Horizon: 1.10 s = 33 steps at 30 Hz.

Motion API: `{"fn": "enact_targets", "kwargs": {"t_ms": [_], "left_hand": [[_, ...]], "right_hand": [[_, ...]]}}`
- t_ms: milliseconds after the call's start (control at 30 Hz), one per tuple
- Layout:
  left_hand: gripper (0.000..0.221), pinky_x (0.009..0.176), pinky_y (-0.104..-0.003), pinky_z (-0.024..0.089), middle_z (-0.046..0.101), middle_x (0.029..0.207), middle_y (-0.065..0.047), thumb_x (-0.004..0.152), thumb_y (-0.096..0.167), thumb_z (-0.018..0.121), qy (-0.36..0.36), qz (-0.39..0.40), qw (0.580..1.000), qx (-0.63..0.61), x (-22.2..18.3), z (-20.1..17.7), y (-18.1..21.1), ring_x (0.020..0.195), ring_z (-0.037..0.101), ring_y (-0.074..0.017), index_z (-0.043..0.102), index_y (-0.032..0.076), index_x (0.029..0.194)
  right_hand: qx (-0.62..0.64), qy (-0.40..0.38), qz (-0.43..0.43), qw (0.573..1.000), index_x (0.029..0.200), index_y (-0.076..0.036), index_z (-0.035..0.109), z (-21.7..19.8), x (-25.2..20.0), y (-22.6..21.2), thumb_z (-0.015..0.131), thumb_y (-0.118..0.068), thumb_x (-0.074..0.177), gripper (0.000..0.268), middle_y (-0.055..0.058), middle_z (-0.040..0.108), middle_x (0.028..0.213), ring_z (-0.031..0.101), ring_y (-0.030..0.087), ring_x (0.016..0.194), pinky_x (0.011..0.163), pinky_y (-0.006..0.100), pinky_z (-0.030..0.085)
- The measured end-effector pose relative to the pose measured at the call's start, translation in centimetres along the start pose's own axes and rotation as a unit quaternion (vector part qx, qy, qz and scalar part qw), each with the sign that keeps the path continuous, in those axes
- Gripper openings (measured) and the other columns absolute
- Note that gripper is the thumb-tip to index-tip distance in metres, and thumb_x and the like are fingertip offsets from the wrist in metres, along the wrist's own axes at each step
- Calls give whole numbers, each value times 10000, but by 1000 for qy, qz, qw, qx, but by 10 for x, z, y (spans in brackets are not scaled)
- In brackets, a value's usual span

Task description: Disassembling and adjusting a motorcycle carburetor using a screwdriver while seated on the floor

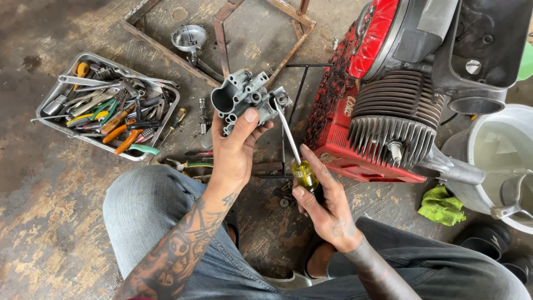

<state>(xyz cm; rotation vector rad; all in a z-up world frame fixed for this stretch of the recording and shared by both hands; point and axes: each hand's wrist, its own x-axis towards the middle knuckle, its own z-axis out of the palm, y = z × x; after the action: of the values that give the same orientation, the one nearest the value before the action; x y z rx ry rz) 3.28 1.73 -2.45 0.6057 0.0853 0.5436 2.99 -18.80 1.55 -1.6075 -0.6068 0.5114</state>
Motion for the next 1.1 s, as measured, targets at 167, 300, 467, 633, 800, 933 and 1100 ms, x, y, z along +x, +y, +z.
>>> {"fn": "enact_targets", "kwargs": {"t_ms": [167,300,467,633,800,933,1100], "left_hand": [[731,915,-387,617,627,1236,-153,823,166,817,6,26,986,162,-2,9,7,1016,662,-226,449,51,1444],[728,1105,-408,510,607,1343,-121,830,114,820,-72,86,964,240,-9,25,17,1188,649,-258,437,86,1448],[630,1031,-330,498,656,1236,-79,827,100,809,-34,50,964,259,-15,29,10,1077,636,-187,512,59,1381],[633,969,-322,542,657,1246,-97,844,109,802,-31,14,971,235,-12,21,3,1075,648,-189,509,55,1402],[647,756,-290,546,648,1102,-91,841,106,808,-20,-31,986,165,-10,10,-5,885,620,-157,494,43,1403],[663,747,-306,542,653,1111,-108,843,120,804,-22,-40,985,164,-11,10,-3,887,626,-170,483,47,1419],[682,743,-281,564,671,1138,-116,846,82,794,-38,-23,981,187,-11,20,9,895,649,-173,481,50,1452]], "right_hand": [[133,-8,12,991,1599,-35,308,0,-1,0,575,-54,985,670,120,622,967,532,129,613,505,223,456],[135,2,23,991,1581,-34,342,-4,2,-15,592,-87,982,652,106,614,917,523,129,578,468,226,429],[136,-23,57,989,1558,-27,376,-19,7,-33,531,-54,984,595,88,590,855,485,114,544,457,220,383],[128,-28,70,989,1560,-37,380,-27,9,-37,535,-39,973,607,82,588,821,469,112,519,424,223,370],[121,-33,74,989,1556,-36,385,-30,8,-43,553,-46,964,616,78,583,812,463,113,531,430,223,374],[75,-35,62,995,1533,-28,429,-33,7,-49,558,-18,954,593,60,595,825,478,107,552,441,220,388],[59,-48,59,995,1530,-18,427,-43,6,-53,535,20,956,585,64,598,852,475,102,578,457,215,400]]}}
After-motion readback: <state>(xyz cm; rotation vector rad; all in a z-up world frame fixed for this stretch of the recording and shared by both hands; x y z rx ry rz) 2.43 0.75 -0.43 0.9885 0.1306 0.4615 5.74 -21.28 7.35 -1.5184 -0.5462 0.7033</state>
